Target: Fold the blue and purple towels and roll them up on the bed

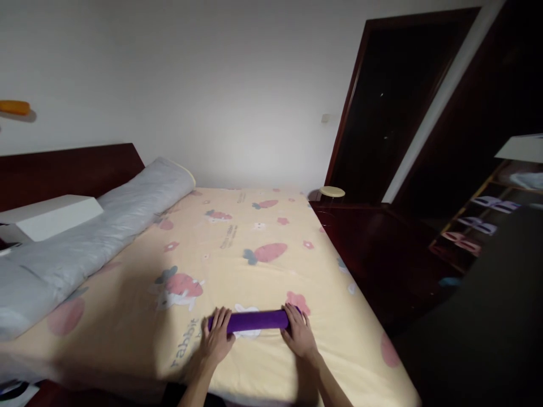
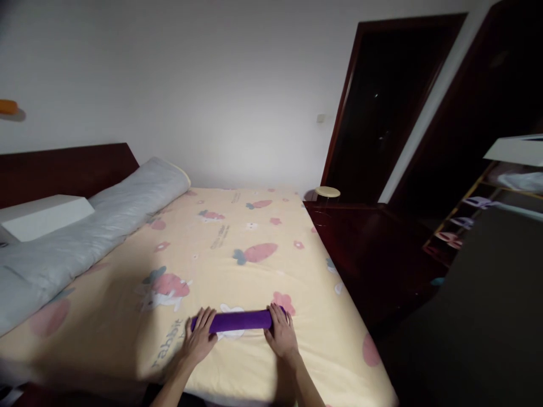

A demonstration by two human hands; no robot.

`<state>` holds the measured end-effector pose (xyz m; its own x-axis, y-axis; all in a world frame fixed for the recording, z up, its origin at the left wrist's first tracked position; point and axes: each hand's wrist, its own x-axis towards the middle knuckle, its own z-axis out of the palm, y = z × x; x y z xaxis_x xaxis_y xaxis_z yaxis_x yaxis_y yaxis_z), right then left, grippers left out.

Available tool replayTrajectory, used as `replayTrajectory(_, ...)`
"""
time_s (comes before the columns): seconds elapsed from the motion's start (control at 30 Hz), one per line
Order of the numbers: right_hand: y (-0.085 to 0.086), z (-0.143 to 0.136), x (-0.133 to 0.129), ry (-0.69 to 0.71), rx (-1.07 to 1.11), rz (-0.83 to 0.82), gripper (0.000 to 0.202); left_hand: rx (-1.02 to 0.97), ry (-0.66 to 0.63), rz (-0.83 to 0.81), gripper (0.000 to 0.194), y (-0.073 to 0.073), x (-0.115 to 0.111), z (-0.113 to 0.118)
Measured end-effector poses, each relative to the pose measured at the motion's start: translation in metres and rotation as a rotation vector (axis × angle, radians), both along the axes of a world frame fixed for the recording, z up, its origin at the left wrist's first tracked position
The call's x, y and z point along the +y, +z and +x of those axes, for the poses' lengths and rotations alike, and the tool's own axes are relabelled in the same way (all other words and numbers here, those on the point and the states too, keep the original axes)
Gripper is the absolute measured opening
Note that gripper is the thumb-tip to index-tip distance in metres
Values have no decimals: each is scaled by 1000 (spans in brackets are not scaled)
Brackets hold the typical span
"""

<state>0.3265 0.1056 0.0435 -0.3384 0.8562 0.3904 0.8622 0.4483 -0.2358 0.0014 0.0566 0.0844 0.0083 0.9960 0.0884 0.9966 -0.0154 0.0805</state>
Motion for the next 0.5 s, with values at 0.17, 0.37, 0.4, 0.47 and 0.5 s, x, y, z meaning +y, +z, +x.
replayTrajectory(0.17,13,-53,-7,38,-4,22,69,22,-47,47,73,-11,9,22)
replayTrajectory(0.37,17,-107,-2,259,-26,-70,72,17,-281,-57,66,-15,33,63)
replayTrajectory(0.4,16,-102,2,266,-31,-66,69,27,-287,-53,65,-14,35,57)
replayTrajectory(0.47,15,-78,12,255,-48,-63,60,53,-300,-23,64,-10,36,33)
replayTrajectory(0.5,14,-62,17,240,-61,-69,58,67,-305,-7,64,-8,36,17)
